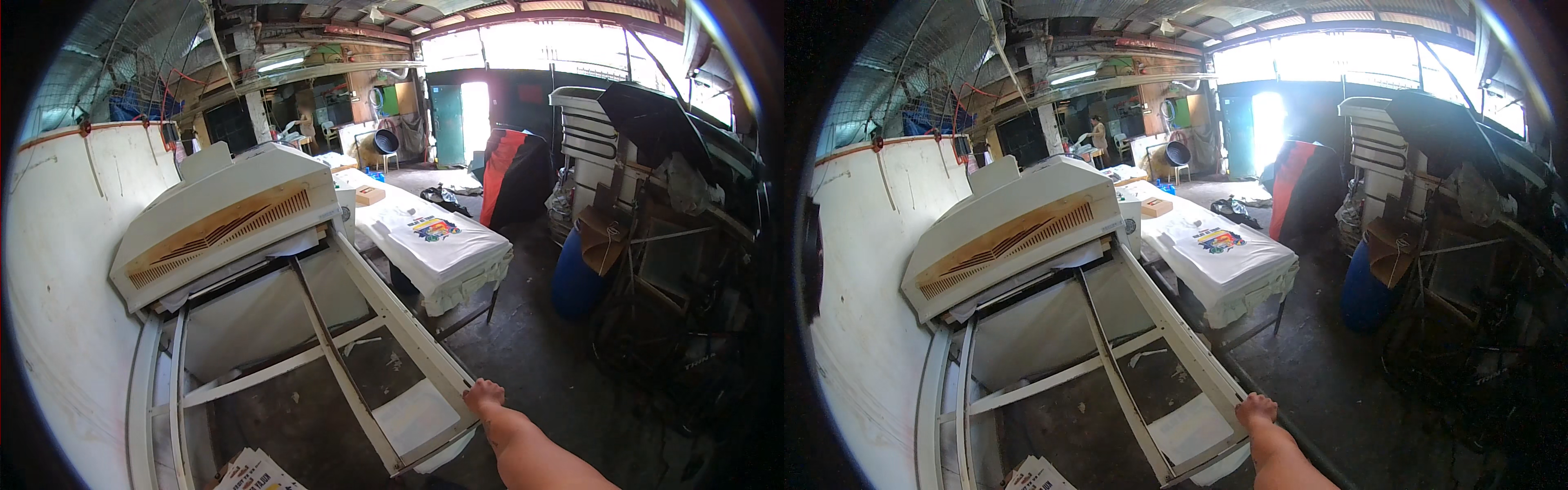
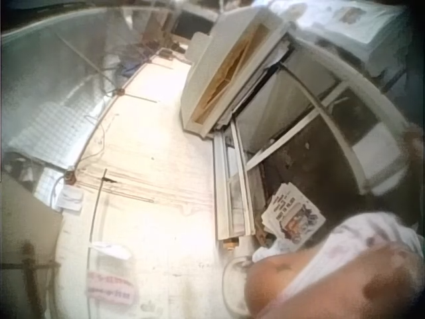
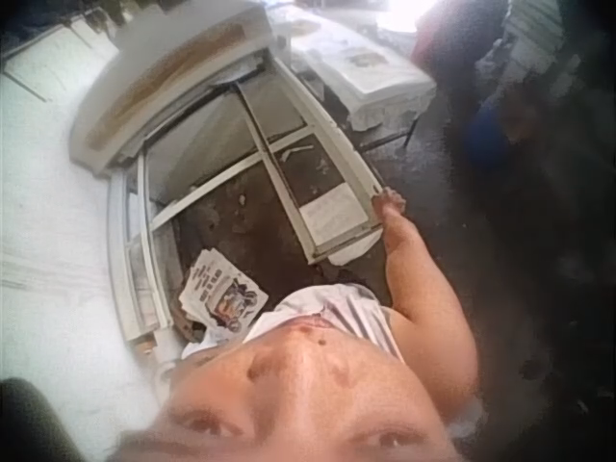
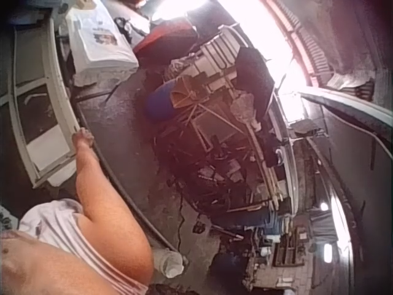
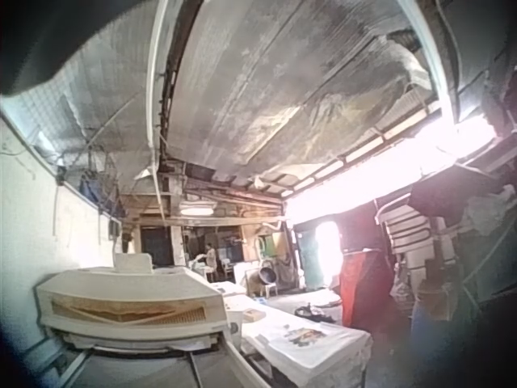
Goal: Placing fabric pieces and transfer designs onto a heat press to print graphics on shirts.
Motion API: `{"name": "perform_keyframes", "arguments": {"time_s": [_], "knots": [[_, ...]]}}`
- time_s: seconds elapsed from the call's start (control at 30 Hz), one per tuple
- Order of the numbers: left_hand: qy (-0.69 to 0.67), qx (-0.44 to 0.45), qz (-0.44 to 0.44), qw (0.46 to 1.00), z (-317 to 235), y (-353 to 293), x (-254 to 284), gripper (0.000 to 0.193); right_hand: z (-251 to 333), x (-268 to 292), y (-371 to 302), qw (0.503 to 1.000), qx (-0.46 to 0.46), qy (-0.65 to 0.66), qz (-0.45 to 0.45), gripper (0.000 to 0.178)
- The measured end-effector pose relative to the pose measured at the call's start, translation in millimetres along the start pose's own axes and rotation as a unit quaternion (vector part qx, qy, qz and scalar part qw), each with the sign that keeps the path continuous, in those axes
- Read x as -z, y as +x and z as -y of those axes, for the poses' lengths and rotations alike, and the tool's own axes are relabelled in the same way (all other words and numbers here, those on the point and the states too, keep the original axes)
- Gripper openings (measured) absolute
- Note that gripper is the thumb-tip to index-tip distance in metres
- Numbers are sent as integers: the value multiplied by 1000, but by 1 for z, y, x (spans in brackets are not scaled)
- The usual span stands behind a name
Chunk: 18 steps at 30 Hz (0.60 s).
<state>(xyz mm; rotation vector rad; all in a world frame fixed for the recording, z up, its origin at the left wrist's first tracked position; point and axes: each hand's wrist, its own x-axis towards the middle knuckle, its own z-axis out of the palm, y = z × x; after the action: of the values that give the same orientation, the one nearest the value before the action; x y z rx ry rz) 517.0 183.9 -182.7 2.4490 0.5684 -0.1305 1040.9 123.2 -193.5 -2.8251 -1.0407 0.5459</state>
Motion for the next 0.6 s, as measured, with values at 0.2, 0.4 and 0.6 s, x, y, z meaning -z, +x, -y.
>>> {"name": "perform_keyframes", "arguments": {"time_s": [0.2,0.4,0.6], "knots": [[4,-11,5,1000,3,10,8,19,0,3,-2,1000,2,5,9,43],[-13,10,-20,1000,-1,-1,-6,20,1,-1,5,1000,9,-5,-1,47],[-114,118,-134,977,-58,-56,-110,21,5,-10,6,998,-4,-54,-16,42]]}}
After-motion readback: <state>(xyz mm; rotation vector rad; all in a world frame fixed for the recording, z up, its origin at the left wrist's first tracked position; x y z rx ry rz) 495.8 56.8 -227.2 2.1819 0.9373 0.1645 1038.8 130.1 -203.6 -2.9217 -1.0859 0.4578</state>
